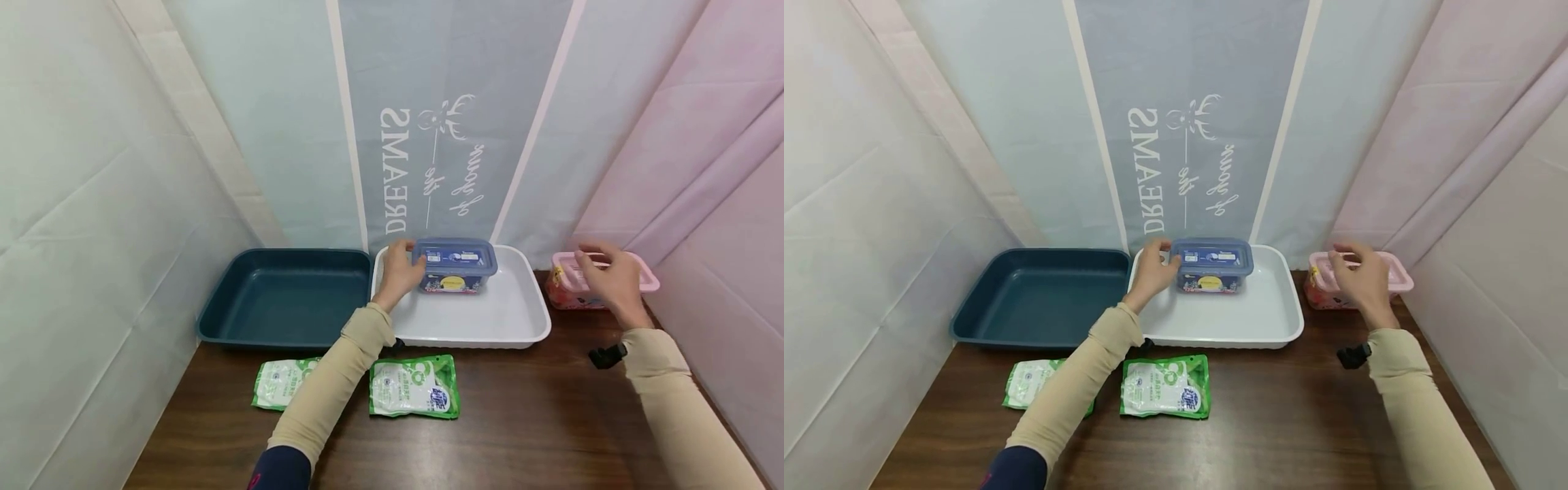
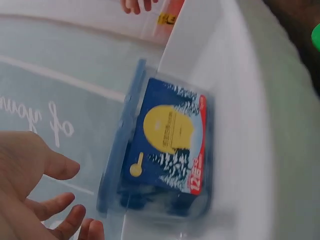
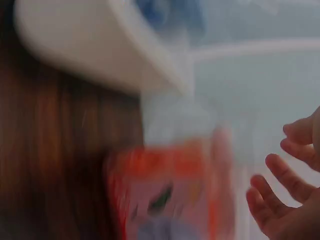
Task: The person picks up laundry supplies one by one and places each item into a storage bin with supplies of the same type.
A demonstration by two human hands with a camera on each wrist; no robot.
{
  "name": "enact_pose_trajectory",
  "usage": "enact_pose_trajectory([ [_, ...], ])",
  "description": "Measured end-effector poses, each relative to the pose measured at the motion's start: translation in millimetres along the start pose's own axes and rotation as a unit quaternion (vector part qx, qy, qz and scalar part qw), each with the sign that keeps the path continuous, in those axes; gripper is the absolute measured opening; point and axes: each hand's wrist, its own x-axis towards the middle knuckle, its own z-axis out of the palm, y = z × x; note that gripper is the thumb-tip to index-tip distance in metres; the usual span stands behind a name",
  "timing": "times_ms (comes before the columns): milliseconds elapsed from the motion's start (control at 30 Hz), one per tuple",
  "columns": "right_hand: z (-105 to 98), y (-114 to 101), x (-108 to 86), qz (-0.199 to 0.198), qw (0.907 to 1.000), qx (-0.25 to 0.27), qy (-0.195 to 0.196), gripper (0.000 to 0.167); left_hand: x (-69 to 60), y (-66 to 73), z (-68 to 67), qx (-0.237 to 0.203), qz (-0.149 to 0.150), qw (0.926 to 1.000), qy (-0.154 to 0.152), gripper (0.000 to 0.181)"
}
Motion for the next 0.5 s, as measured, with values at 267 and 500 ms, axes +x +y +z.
enact_pose_trajectory([
  [267, -0.3, 52.6, -7.0, -0.089, 0.985, -0.147, 0.013, 0.045, -20.7, 8.7, 22.0, 0.031, 0.057, 0.9977, -0.016, 0.039],
  [500, 8.8, 58.2, -17.3, -0.083, 0.982, -0.167, 0.031, 0.046, -41.6, 21.7, 51.4, 0.004, 0.066, 0.9969, -0.043, 0.037],
])
